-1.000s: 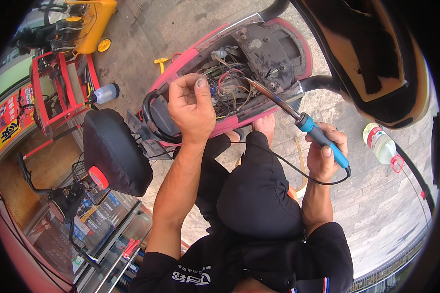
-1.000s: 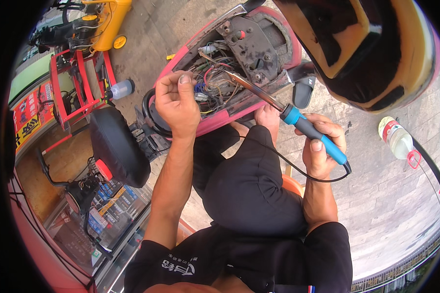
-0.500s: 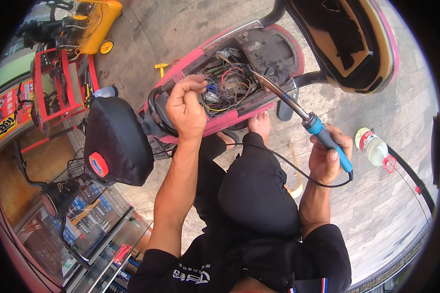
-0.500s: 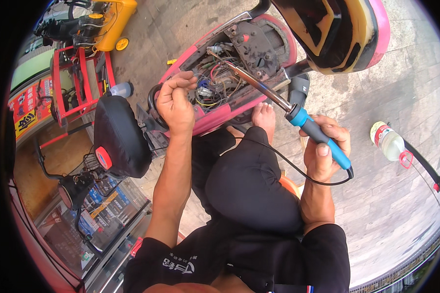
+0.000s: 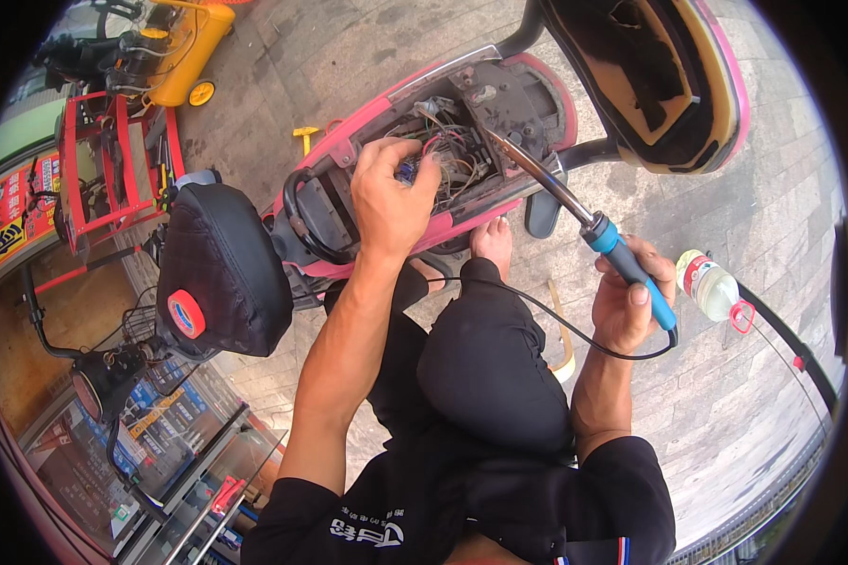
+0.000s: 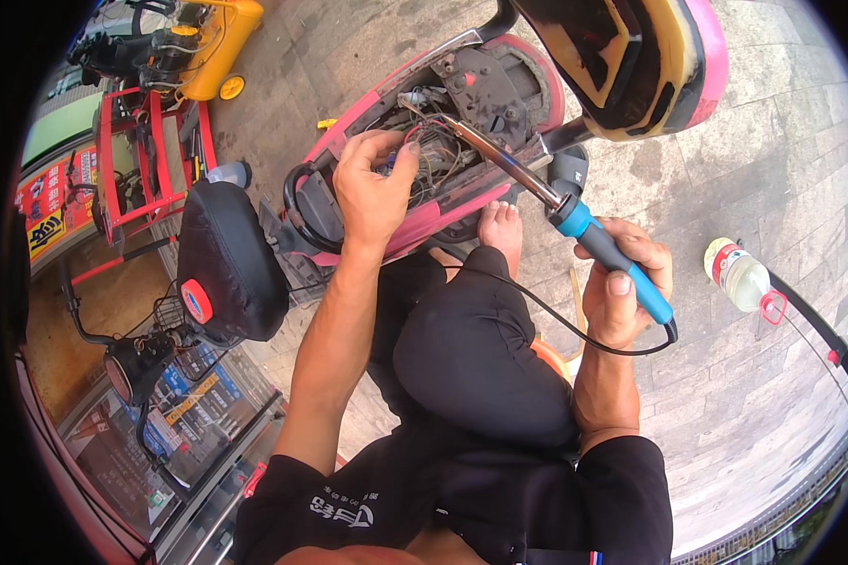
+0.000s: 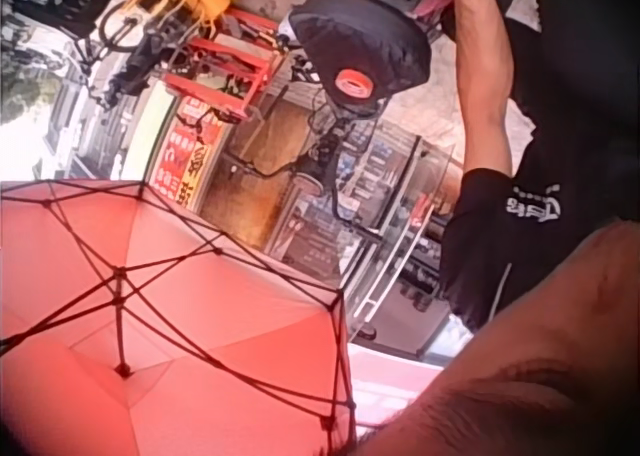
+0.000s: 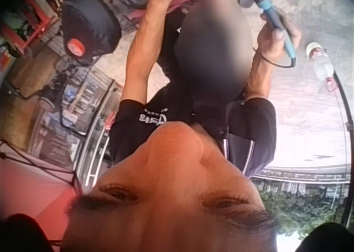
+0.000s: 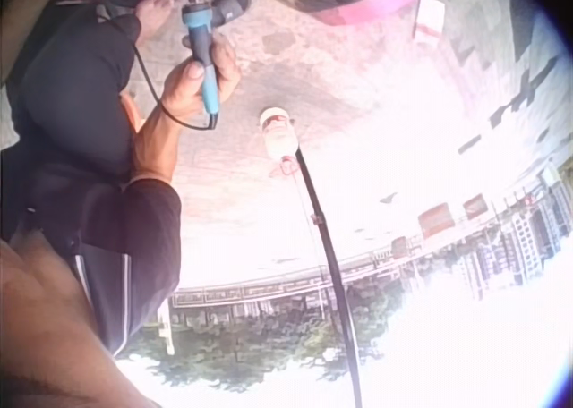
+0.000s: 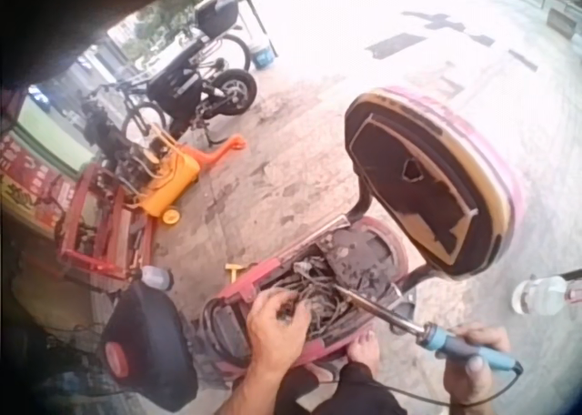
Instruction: The person uses a soldering iron to join wires inside the open compartment of a pink electric scooter. They hold the wires with one hand and apply the soldering iron with the other, repeatedly heating and joining connections.
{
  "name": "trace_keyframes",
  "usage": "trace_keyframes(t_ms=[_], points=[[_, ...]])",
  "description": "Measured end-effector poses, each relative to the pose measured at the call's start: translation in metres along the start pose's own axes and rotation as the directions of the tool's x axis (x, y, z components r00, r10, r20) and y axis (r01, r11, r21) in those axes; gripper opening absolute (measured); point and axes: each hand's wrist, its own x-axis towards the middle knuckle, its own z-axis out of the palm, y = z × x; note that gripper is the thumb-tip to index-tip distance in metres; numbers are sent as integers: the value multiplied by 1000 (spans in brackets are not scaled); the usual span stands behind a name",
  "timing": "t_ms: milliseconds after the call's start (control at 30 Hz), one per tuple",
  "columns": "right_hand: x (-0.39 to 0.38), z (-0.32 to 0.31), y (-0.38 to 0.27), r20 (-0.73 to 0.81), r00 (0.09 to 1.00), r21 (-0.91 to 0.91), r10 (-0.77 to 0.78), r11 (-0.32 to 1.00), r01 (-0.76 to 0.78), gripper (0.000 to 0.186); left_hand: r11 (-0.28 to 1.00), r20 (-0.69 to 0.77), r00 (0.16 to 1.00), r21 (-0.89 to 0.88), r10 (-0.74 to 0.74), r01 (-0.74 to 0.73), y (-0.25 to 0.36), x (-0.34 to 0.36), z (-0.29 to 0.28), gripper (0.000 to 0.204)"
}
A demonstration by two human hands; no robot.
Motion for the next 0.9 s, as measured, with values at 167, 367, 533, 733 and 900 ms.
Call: trace_keyframes(t_ms=[167,367,533,733,900], points=[[1,0,1,-8,1000,1,1,1000,-1,39,976,75,974,-34,-214,217,2,1,2,24],[-3,-6,1,-15,1000,-24,8,1000,-8,40,905,215,921,-212,-325,369,-2,3,0,24],[-7,-10,1,-12,1000,-51,19,999,-20,40,747,385,805,-329,-452,577,-6,10,-9,16],[-5,-9,-1,-4,1000,-44,0,999,0,40,667,365,821,-479,-440,571,-11,17,-1,14],[0,-1,-7,16,1000,-44,-11,999,12,39,745,368,840,-404,-399,531,-15,21,-2,14]])
